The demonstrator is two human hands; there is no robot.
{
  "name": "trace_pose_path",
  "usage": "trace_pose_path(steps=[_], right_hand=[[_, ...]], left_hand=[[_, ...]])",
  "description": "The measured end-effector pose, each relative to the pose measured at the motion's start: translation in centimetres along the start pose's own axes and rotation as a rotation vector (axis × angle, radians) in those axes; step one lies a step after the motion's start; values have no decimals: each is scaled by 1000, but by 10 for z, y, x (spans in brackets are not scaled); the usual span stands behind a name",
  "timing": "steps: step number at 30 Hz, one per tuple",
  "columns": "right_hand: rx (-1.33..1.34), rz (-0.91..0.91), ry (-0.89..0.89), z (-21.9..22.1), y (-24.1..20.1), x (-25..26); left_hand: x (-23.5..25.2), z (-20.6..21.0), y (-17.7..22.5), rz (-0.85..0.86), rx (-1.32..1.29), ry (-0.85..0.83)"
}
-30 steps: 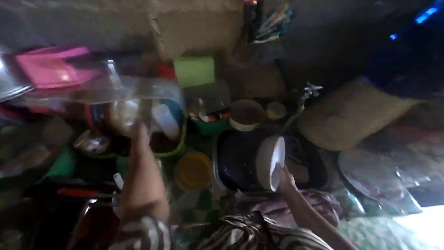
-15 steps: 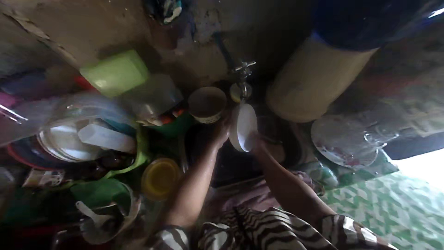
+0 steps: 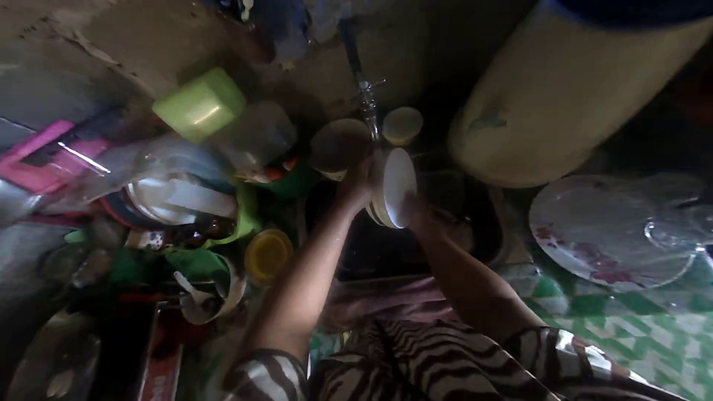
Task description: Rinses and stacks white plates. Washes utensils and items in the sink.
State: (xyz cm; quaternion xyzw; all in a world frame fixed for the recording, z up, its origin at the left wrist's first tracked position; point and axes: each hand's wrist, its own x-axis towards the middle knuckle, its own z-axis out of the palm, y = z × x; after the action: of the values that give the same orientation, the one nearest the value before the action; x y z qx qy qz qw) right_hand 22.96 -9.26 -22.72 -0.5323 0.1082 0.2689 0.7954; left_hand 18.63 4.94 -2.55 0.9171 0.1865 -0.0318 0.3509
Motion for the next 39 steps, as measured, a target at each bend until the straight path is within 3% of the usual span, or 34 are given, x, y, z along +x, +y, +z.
trace_pose_path(steps=[5, 11, 19, 31, 35, 39], right_hand=[[16, 13, 85, 7, -13, -12], [54, -12, 107, 14, -12, -3], [14, -19, 92, 9, 1, -11], [134, 42, 130, 16, -2, -20], [204, 16, 97, 11, 7, -25], [276, 25, 64, 6, 12, -25]], left_hand=[[-1, 2, 5, 18, 177, 51], [-2, 4, 14, 112, 45, 89], [-2, -18, 13, 57, 65, -149], [-6, 4, -10, 344, 403, 74], [-5, -3, -9, 252, 464, -57], [-2, -12, -9, 142, 320, -202]])
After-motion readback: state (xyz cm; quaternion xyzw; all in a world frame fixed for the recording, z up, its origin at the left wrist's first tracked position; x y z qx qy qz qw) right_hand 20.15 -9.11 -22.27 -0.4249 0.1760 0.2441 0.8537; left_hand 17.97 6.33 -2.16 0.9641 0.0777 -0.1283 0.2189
